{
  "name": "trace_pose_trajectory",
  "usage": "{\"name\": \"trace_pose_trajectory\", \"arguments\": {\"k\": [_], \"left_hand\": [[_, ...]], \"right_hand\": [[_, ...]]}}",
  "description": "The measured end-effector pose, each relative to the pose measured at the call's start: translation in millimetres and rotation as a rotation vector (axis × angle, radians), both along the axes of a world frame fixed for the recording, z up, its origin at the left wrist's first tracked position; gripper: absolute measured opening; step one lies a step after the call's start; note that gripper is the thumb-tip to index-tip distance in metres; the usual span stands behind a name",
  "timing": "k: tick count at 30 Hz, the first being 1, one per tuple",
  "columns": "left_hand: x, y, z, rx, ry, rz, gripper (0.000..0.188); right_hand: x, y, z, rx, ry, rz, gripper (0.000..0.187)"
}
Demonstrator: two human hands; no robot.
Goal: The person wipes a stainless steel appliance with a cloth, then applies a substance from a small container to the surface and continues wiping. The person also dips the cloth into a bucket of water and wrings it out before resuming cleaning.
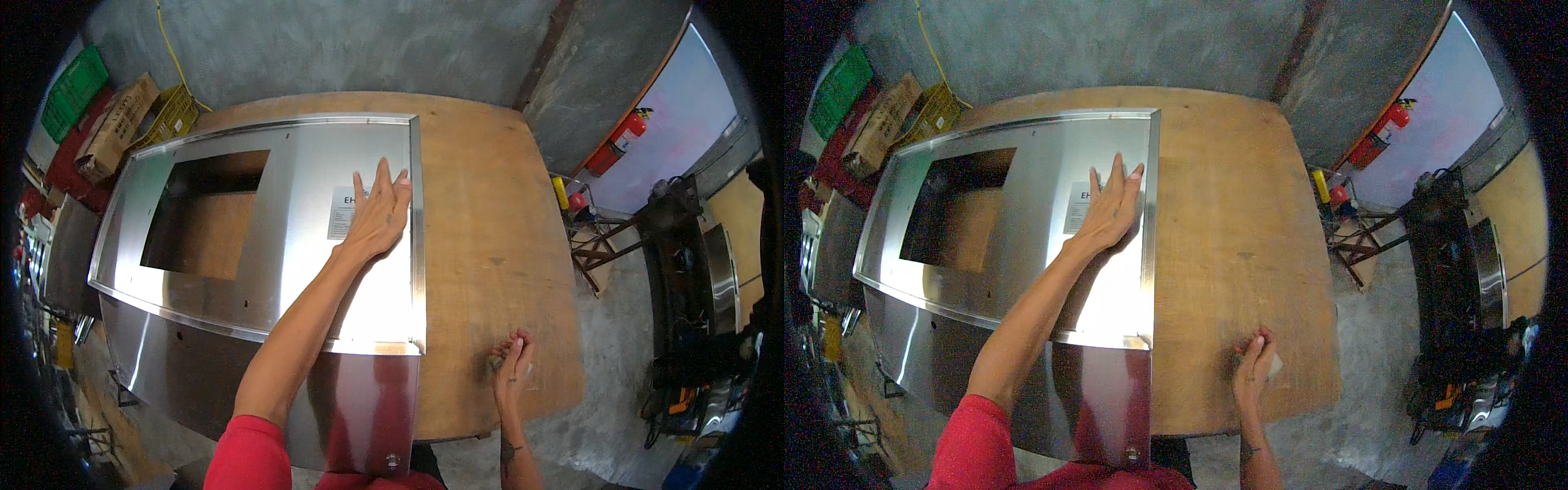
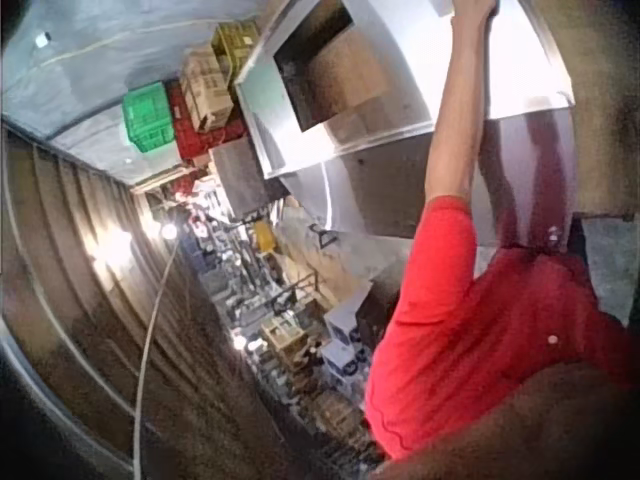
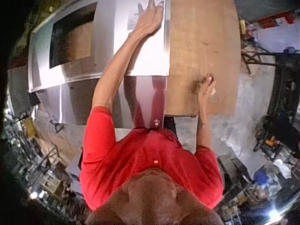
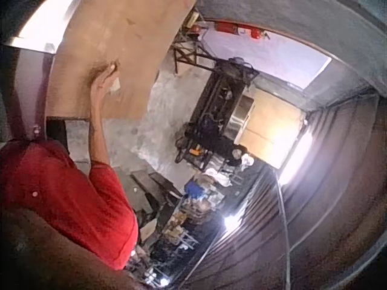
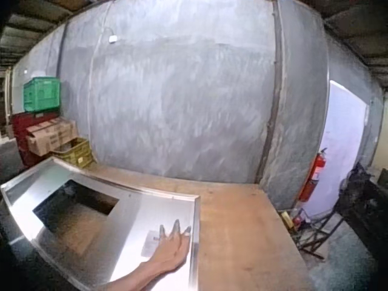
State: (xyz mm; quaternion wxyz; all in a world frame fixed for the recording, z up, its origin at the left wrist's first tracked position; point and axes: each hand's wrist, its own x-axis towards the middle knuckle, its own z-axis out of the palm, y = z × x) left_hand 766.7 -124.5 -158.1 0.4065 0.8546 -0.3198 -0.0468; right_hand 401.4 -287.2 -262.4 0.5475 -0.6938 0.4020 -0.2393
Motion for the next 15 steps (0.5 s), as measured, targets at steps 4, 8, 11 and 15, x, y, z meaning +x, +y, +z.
{"name": "trace_pose_trajectory", "arguments": {"k": [4,8,11,15], "left_hand": [[30,-33,-7,0.064,-0.141,0.039,0.083],[62,-43,-2,0.148,-0.208,0.03,0.078],[91,-46,-2,0.207,-0.235,0.073,0.076],[105,-59,-3,0.239,-0.291,0.071,0.077]], "right_hand": [[-6,-12,-27,0.032,0.014,-0.075,0.045],[-9,-13,-47,0.072,0.023,-0.054,0.044],[1,-5,-48,0.133,0.016,-0.05,0.043],[4,-8,-60,0.156,-0.014,-0.087,0.041]]}}
